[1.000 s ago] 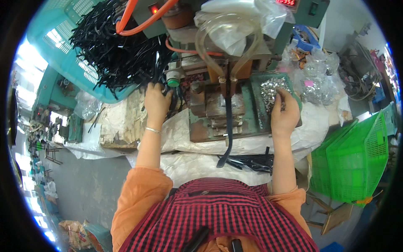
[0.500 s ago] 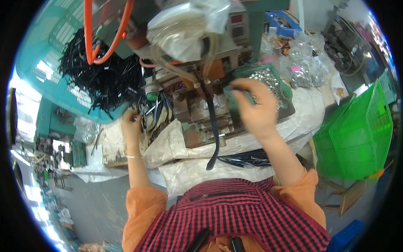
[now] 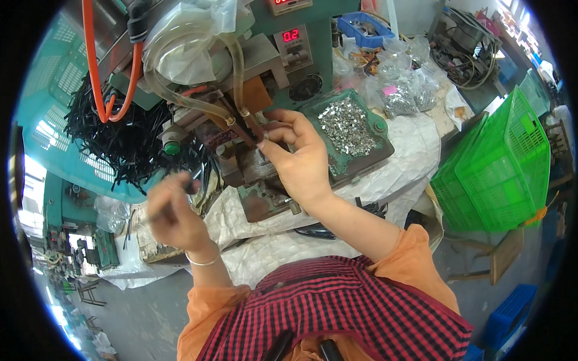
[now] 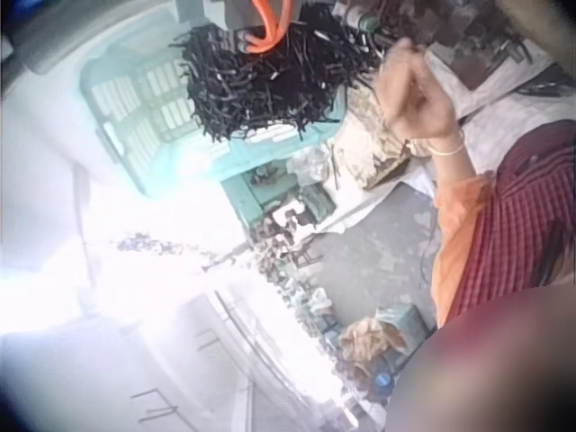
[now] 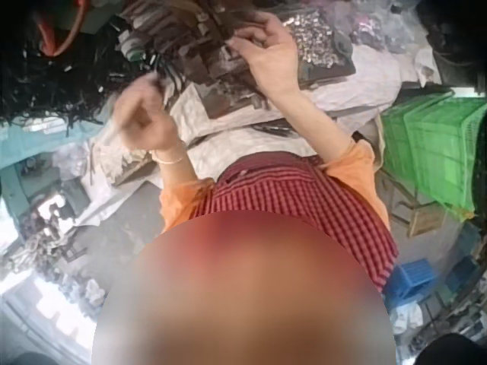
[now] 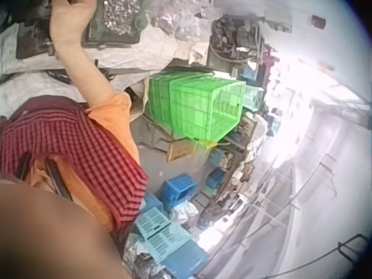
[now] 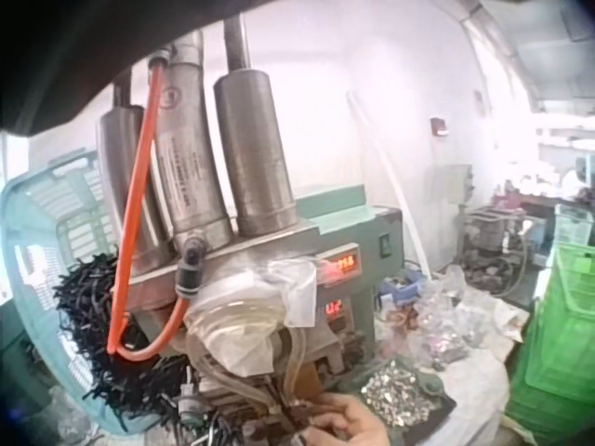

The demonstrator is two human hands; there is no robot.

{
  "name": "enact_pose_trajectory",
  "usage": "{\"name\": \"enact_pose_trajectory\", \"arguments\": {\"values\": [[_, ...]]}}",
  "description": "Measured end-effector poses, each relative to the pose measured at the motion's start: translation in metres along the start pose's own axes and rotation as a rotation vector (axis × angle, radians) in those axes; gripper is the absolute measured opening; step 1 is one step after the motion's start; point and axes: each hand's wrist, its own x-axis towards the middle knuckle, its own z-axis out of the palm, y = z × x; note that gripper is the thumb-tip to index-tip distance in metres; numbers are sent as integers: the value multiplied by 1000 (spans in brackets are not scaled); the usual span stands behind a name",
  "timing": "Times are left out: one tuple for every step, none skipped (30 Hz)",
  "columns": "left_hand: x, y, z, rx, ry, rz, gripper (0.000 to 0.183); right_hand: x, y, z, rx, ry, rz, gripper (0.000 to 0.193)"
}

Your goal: The person repeatedly picks small metal pins and inserts them into black cable ends using a handheld crimping machine. They place each finished cable into a green basket and continue the cycle with new pins and cables.

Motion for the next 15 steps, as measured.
{"name": "enact_pose_trajectory", "arguments": {"values": [[-6,1,0,80,-135,97,17,-5,-7,0,10,36,47,50],[-11,3,-2,171,-260,189,21,-11,-14,1,-36,-14,4,51],[-11,8,3,239,-356,236,23,-17,-22,0,-83,-62,-39,52],[-14,13,13,293,-454,273,26,-23,-27,-7,-139,-100,-78,53],[-16,16,19,304,-502,311,25,-20,-31,-13,-219,-207,-128,53],[-17,16,27,314,-551,347,26,-14,-31,-20,-273,-227,-73,45],[-19,10,36,306,-551,403,19,0,-24,-35,-553,-201,-210,40],[-24,6,45,324,-501,441,21,15,-10,-52,-827,-178,-349,35],[-25,-1,48,286,-507,459,21,27,4,-73,-1074,-82,-338,34],[-26,-6,48,255,-514,473,21,34,19,-92,-1315,14,-321,33],[-24,-7,48,254,-514,482,21,35,28,-107,-1420,68,-309,33],[-25,-9,48,254,-514,487,21,36,37,-122,-1525,120,-293,33],[-26,-9,47,261,-517,485,21,36,47,-136,-1507,145,-358,30],[-28,-10,45,241,-514,464,22,36,53,-140,-1480,162,-423,27],[-30,-10,46,223,-509,443,24,33,56,-142,-1464,173,-407,19]]}}
